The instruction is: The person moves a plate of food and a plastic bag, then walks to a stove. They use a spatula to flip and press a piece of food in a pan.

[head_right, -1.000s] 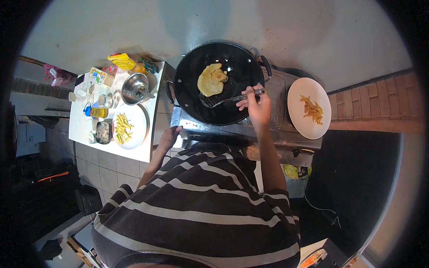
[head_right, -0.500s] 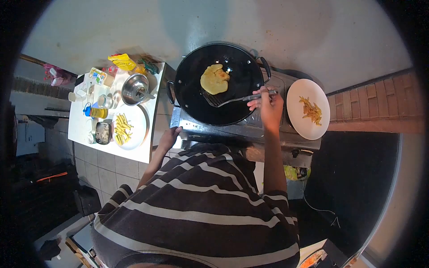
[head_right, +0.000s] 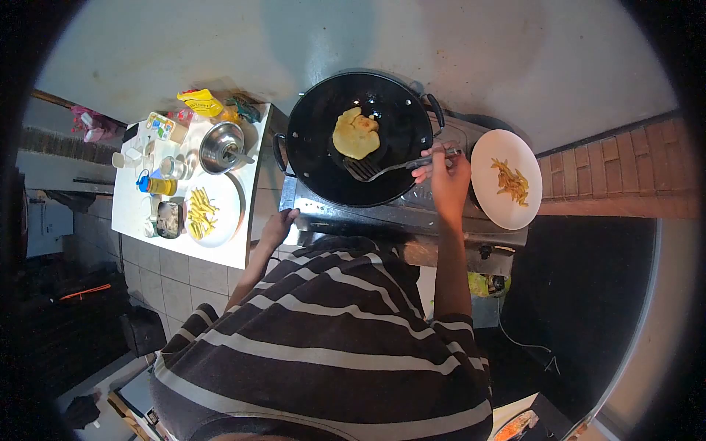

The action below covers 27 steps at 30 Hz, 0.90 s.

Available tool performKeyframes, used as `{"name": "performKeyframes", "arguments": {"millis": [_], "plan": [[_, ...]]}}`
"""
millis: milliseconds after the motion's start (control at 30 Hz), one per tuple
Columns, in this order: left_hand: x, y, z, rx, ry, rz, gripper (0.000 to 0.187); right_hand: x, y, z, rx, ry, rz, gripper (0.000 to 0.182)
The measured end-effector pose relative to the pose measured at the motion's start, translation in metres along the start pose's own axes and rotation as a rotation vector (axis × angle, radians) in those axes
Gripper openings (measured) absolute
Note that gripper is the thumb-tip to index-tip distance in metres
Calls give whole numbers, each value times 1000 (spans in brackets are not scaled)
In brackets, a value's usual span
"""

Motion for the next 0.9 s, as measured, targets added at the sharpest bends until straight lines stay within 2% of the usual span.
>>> {"name": "performKeyframes", "arguments": {"millis": [133, 267, 333, 367, 433, 567, 733, 900], "plan": [[-2, -1, 2, 2, 21, 35, 62, 4, -7, 2, 117, 5, 1, 17], [-2, -2, 3, 14, -3, 16, 61, 11, -17, 18, 160, 24, 70, 21], [-2, -1, 3, 17, 11, 1, 61, 22, -29, 35, 414, 120, 142, 24], [-1, -1, 3, 17, 12, 1, 61, 25, -31, 43, 413, 119, 143, 24], [1, 1, 0, 6, 22, 14, 61, 33, -39, 61, 626, 219, 165, 22], [-1, -2, 4, -5, 30, 26, 61, 42, -48, 87, 660, 280, 196, 22], [-3, -3, 6, 18, 6, 25, 62, 42, -53, 104, 796, 469, 196, 24], [0, 0, 2, 3, 24, 24, 63, 41, -59, 100, 753, 453, 159, 23]]}}
Point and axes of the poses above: each hand's wrist, its own x-axis away from the middle knuckle, its own y-axis out of the back of the hand, z = x × y, the point moved 6 cm from there along -x, towards the middle knuckle, and after that the axes turned 4 degrees about -y, right-handed, at the moved point
